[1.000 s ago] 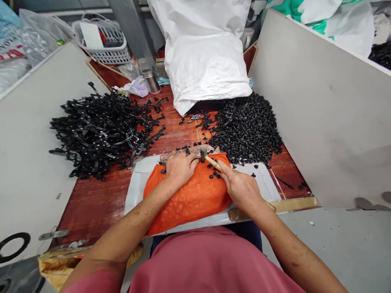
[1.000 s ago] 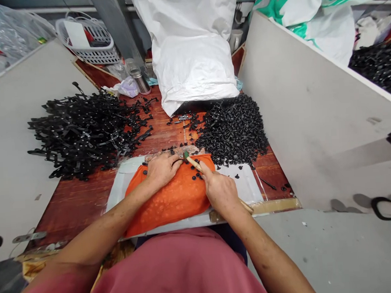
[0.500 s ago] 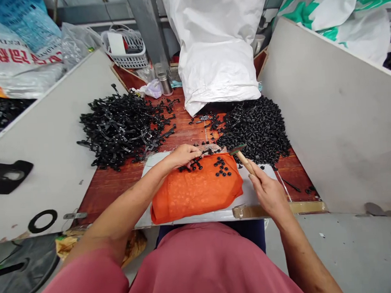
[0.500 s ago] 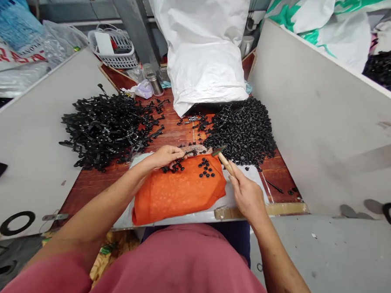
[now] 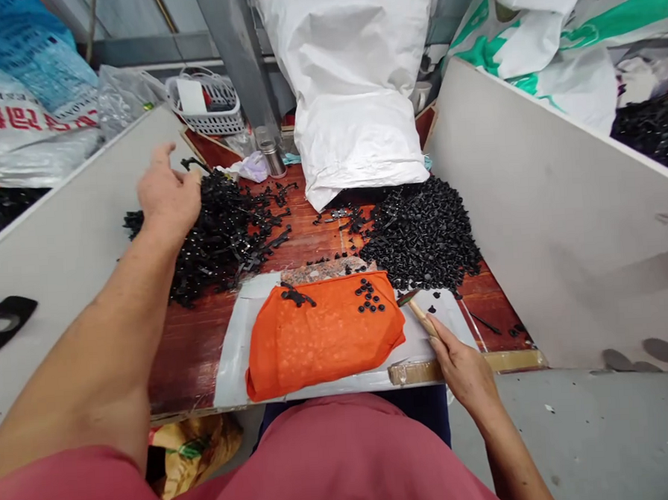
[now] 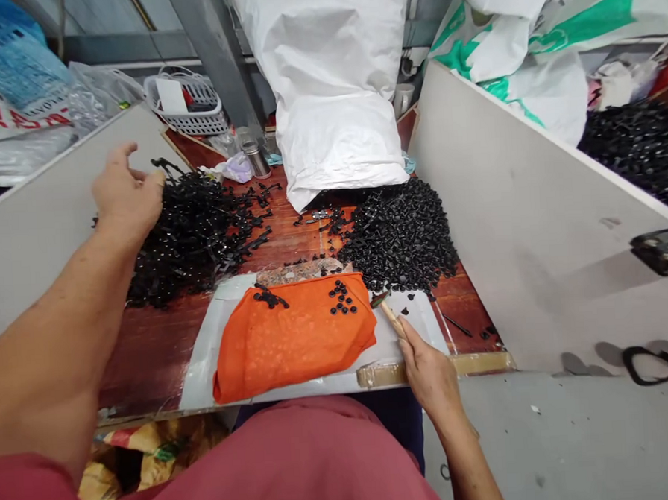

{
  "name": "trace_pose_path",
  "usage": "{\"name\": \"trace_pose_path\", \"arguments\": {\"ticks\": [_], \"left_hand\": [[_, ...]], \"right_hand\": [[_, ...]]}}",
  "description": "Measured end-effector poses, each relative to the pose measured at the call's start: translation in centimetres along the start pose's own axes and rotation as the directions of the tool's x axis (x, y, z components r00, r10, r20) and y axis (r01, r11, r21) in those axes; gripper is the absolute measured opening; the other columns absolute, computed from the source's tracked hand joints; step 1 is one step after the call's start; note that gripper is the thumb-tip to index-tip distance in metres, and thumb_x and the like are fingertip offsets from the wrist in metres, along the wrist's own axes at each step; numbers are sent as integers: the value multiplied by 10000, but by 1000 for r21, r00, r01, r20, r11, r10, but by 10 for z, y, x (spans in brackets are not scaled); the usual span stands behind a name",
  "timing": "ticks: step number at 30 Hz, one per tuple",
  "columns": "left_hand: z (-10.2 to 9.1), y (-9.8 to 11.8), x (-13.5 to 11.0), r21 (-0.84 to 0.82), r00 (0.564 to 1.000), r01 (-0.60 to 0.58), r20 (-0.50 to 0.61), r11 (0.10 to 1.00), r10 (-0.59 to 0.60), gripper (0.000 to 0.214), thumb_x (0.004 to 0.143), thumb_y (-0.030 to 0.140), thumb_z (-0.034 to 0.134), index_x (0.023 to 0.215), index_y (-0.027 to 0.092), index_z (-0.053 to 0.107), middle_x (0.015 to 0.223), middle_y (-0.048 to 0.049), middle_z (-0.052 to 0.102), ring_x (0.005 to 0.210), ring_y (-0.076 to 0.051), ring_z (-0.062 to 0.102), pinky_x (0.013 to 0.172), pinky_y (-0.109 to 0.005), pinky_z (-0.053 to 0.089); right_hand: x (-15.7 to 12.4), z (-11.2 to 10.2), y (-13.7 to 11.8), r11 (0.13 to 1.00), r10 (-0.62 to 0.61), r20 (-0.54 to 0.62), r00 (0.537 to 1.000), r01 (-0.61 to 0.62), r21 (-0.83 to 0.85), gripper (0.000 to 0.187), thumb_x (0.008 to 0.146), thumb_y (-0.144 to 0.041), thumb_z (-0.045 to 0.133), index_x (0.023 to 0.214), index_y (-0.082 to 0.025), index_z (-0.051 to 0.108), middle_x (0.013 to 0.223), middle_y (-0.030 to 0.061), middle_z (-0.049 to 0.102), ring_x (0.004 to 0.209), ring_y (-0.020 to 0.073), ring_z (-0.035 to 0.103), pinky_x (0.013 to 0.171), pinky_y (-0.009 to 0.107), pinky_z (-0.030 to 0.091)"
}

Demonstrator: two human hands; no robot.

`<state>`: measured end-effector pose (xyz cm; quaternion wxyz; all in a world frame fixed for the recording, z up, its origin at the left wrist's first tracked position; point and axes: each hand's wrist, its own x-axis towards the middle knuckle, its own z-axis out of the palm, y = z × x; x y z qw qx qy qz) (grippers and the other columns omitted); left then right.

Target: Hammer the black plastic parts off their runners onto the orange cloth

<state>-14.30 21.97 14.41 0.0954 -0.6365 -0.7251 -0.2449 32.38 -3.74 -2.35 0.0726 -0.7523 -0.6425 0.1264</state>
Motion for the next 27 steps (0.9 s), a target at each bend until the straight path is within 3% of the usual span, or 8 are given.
{"name": "trace_pose_path", "arguments": {"ticks": [2,4,7,10,14,19,24,27], "left_hand": [[-5,1,-11,-7,999,-22,45,1000,22,482,1009,322,474,1433,96,511,1094,-53,713,982,-219,651,966,-371,482],[2,12,-42,-90,938,-193,275,977,210,356,950,326,551,1231,159,690,1050,-40,736,953,-209,661,912,-319,488],[28,28,-103,-299,607,-521,529,800,593,259,925,269,580,1116,227,750,1094,-45,733,1029,-206,649,925,-302,469],[53,31,-154,-248,496,-690,523,680,693,295,922,155,550,1113,262,747,1093,-79,711,1071,-243,615,950,-370,432],[73,25,-181,-131,510,-762,481,634,713,344,964,108,466,1192,244,685,1059,-102,692,1083,-271,601,970,-424,405],[74,26,-168,-112,576,-699,497,706,649,211,982,180,457,1023,194,664,1008,-101,661,973,-259,623,896,-400,445],[75,54,-149,-379,709,-417,433,826,557,245,986,270,395,1014,182,622,1020,-87,632,965,-233,601,893,-358,470],[87,84,-151,-514,700,-201,520,834,489,254,958,350,433,897,197,625,941,-49,653,928,-218,594,873,-335,475]], "right_hand": [[1,0,1,1000,7,7,1000,-7,-7,502,1079,-401,359,1558,-333,495,1227,44,778,924,272,795,713,343,605],[1,1,2,1000,10,16,1000,-10,-14,510,1082,-413,345,1559,-315,498,1227,55,776,928,282,794,710,346,602],[2,1,4,1000,12,24,1000,-11,-25,511,1080,-427,350,1556,-322,502,1218,55,780,914,281,795,696,337,597],[2,1,3,999,11,22,1000,-10,-31,507,1077,-430,358,1549,-331,511,1214,52,782,914,284,794,700,343,599],[2,2,2,999,18,14,1000,-17,-31,506,1076,-426,360,1543,-318,523,1198,60,788,916,289,792,720,361,603],[0,3,0,1000,13,9,1000,-13,-11,498,1077,-419,371,1547,-335,511,1227,51,779,935,279,789,729,357,602],[-1,4,-1,999,9,-21,1000,-10,-51,484,1074,-412,397,1530,-330,537,1098,53,815,882,274,790,696,335,586],[-1,4,-1,999,4,-20,1000,-5,-40,481,1074,-408,397,1524,-323,545,1121,53,811,895,273,789,691,331,583]]}}
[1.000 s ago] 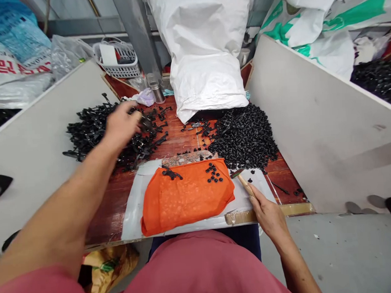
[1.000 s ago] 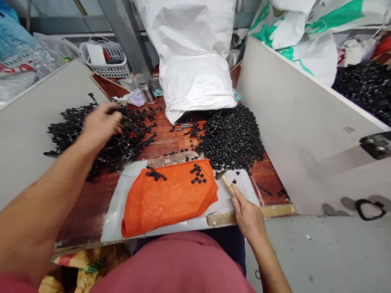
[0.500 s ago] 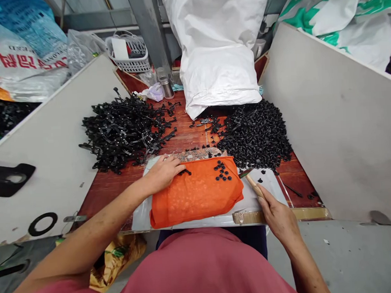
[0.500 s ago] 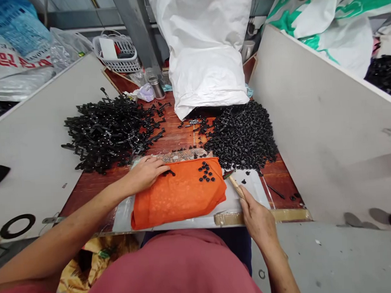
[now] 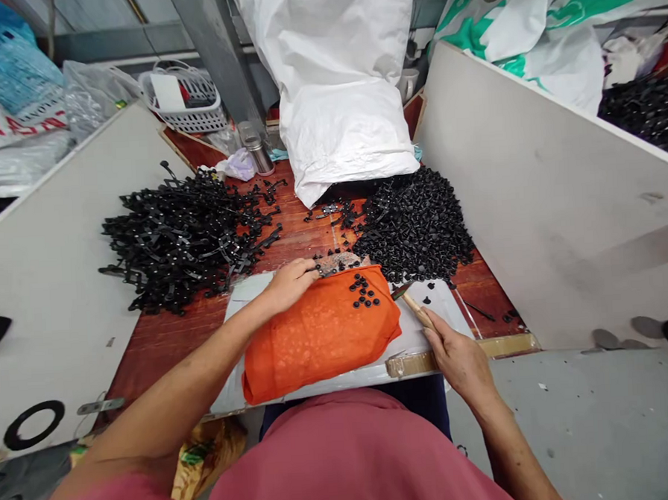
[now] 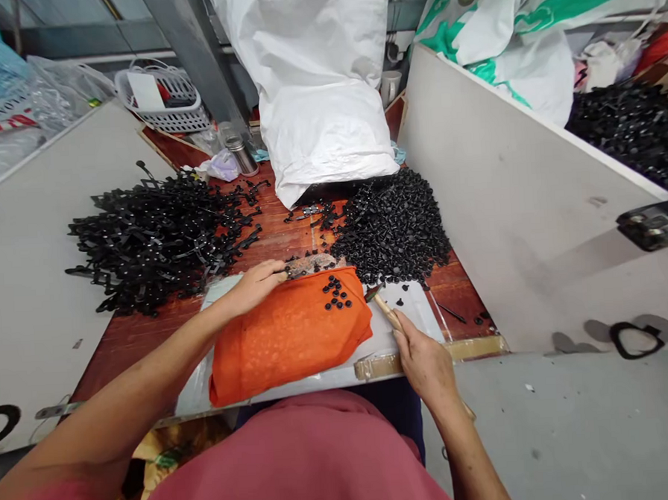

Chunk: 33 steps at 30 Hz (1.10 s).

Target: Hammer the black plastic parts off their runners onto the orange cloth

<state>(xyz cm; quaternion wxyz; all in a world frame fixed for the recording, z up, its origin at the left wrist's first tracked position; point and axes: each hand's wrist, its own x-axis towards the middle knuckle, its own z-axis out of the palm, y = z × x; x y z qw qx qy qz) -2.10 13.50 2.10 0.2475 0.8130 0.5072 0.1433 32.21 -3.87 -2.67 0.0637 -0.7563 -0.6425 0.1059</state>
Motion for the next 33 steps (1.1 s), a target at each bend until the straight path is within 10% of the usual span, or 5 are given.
{"name": "trace_pose_path", "arguments": {"ticks": [9,21,33], "left_hand": [[43,20,21,-425,990,-9,126,905,69,344,923,467,518,1026,193,699,1076,-63,725,1012,-218,632,951,-326,460],[34,47,12,-581,890,434,394,688,-229,338,891,552,596,852,236,483,519,120,251,377,-65,171,395,-206,92],[45,44,7,-589,922,386,273,710,-274,304,838,475,647,796,184,572,566,82,390,457,-57,247,450,-225,147]], "right_hand": [[-2,-1,-3,1000,-4,-11,1000,4,23,471,1065,-396,427,1513,-326,553,1117,46,812,902,260,785,696,317,569],[-2,-2,-6,1000,2,7,1000,-2,-6,480,1065,-382,432,1531,-324,530,1090,57,815,868,259,785,674,313,541],[-5,-12,-10,990,-19,-64,998,28,141,497,1073,-371,393,1552,-301,505,1208,64,785,937,260,780,730,333,587]]}}
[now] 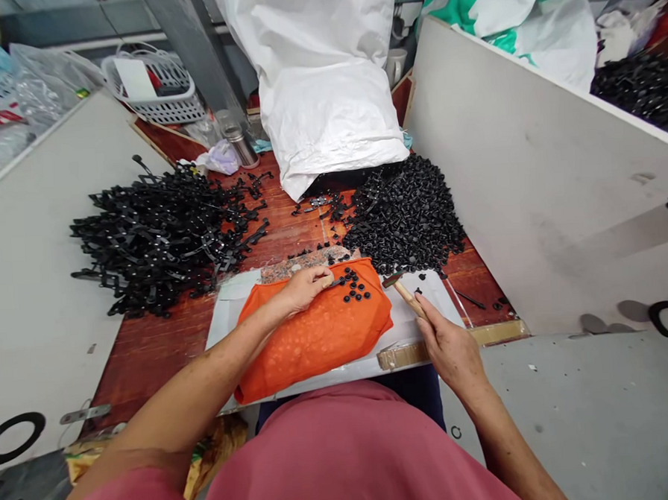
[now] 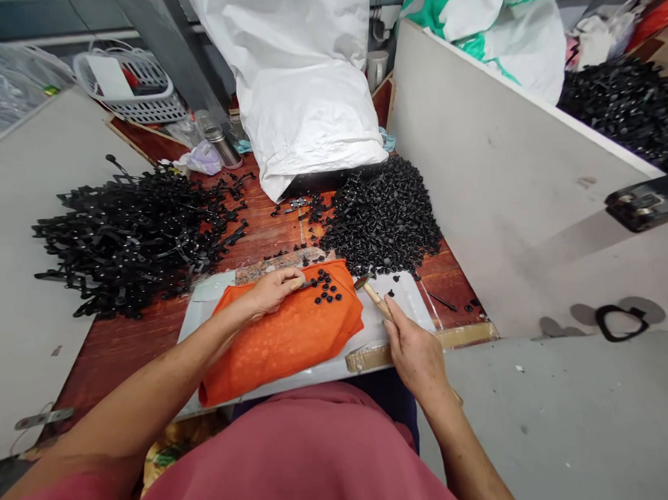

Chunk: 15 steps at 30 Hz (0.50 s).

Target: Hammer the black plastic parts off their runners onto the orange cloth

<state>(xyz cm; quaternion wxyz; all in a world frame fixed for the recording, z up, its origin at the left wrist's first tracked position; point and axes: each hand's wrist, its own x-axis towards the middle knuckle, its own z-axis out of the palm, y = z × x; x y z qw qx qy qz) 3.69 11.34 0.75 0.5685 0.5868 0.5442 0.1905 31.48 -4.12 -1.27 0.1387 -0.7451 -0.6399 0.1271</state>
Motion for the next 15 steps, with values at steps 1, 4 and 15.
{"name": "trace_pose_path", "arguments": {"ticks": [1,4,15], "left_hand": [[1,-1,0,4,1000,1,-9,1000,-1,293,840,466,640,805,180,584,570,80,398,456,-57,253,451,-227,153],[3,-2,-2,-14,1000,20,-15,1000,-21,266,864,448,616,862,183,597,567,87,391,427,-54,251,435,-226,157],[0,1,-7,-159,993,109,66,981,-100,302,900,523,610,903,238,512,561,119,276,342,-45,168,349,-191,86]], "right_hand": [[1,-3,-5,999,-26,-25,999,27,39,501,1075,-360,392,1563,-298,489,1261,63,765,972,250,776,760,324,589],[7,-13,-23,985,-120,-51,991,126,118,502,1077,-333,400,1573,-308,469,1334,49,731,1051,224,759,830,298,582],[19,-4,-38,984,-140,32,990,136,118,493,1067,-329,432,1557,-326,492,1269,39,763,1032,241,763,843,329,595]]}}
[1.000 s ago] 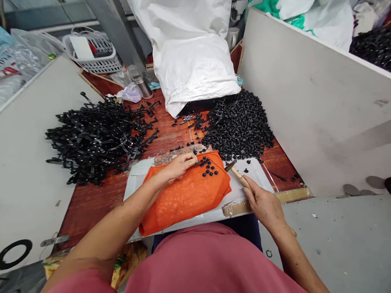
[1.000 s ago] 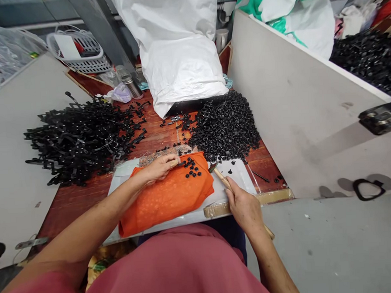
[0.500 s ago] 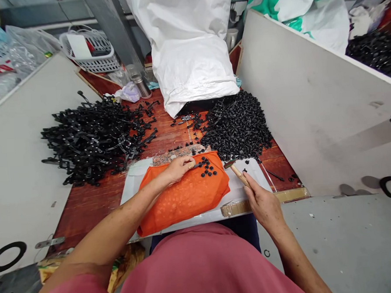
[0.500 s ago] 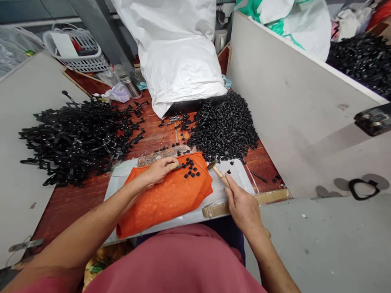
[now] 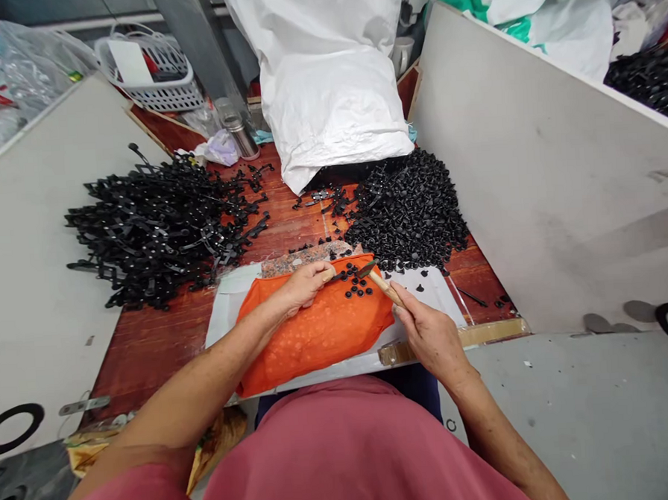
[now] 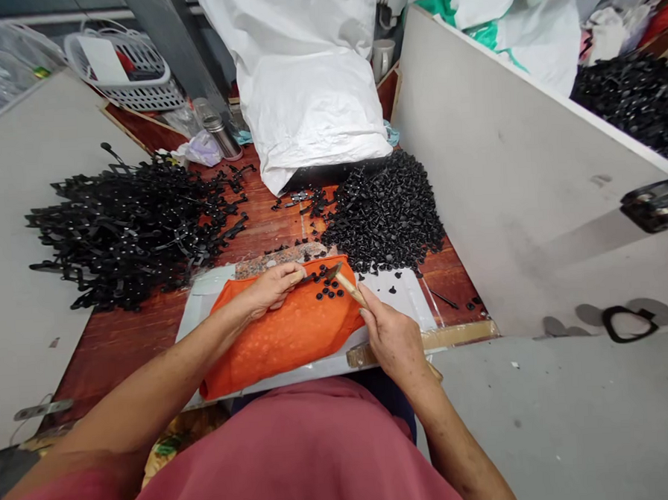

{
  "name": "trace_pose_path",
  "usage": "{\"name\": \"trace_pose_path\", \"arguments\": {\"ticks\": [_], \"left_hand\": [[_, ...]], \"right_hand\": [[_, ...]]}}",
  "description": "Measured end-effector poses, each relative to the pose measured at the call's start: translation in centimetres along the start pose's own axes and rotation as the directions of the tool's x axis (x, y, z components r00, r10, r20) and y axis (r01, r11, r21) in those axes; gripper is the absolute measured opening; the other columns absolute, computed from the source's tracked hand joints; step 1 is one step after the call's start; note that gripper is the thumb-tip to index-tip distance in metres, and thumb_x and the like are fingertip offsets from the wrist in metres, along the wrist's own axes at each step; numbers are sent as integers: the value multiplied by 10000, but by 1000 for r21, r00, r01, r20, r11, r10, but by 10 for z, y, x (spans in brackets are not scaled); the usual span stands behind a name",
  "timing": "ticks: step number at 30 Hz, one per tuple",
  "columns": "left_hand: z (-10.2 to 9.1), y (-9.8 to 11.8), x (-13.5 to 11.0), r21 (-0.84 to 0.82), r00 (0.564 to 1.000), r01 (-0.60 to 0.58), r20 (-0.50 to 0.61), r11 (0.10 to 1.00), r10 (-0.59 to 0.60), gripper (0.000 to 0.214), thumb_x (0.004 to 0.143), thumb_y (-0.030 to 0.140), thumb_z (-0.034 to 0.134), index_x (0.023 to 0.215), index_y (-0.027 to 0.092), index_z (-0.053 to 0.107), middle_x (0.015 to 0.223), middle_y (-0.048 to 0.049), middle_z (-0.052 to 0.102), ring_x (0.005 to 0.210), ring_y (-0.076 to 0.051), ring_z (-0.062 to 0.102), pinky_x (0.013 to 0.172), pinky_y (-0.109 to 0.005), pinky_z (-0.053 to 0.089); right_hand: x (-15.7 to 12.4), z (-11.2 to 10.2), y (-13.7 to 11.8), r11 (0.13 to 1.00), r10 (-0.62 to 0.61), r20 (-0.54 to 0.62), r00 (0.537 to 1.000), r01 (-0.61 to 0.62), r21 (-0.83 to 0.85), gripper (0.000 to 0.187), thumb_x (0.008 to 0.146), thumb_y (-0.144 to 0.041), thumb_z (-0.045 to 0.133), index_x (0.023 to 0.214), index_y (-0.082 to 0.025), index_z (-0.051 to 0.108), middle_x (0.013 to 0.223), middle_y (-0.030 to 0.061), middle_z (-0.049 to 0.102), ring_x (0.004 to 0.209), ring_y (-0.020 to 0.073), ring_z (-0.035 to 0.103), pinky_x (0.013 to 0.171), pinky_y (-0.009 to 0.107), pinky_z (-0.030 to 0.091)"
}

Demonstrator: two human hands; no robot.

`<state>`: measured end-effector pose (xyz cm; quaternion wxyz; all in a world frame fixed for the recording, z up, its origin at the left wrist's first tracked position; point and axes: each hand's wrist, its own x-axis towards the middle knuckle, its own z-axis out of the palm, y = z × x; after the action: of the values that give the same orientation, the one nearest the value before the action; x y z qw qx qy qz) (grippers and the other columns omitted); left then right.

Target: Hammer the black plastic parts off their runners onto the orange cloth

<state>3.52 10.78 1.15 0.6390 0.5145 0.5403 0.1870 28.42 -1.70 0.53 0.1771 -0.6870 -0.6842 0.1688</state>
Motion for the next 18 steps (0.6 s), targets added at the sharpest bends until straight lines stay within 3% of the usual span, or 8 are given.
{"name": "trace_pose_path", "arguments": {"ticks": [9,15,18], "left_hand": [[6,1,3,40,998,-33,-55,999,35,263,858,441,633,830,199,532,573,103,324,400,-37,197,405,-203,118],[7,-4,4,72,992,-76,-93,995,82,263,850,456,624,843,200,564,562,95,355,440,-60,241,449,-213,171],[5,-10,10,94,987,-110,-103,989,120,257,845,445,606,807,195,559,573,84,370,475,-71,278,471,-210,196]], "right_hand": [[0,1,0,1000,-5,13,1000,5,-8,498,1060,-309,435,1553,-334,496,1207,36,785,981,226,766,825,314,592],[11,-5,-13,994,-98,-24,995,96,-47,530,1061,-281,433,1590,-315,443,1187,52,780,913,193,753,816,276,568],[17,-4,-21,982,-131,-13,991,128,-142,547,1072,-281,404,1618,-313,391,1106,60,789,868,180,742,790,257,554]]}}
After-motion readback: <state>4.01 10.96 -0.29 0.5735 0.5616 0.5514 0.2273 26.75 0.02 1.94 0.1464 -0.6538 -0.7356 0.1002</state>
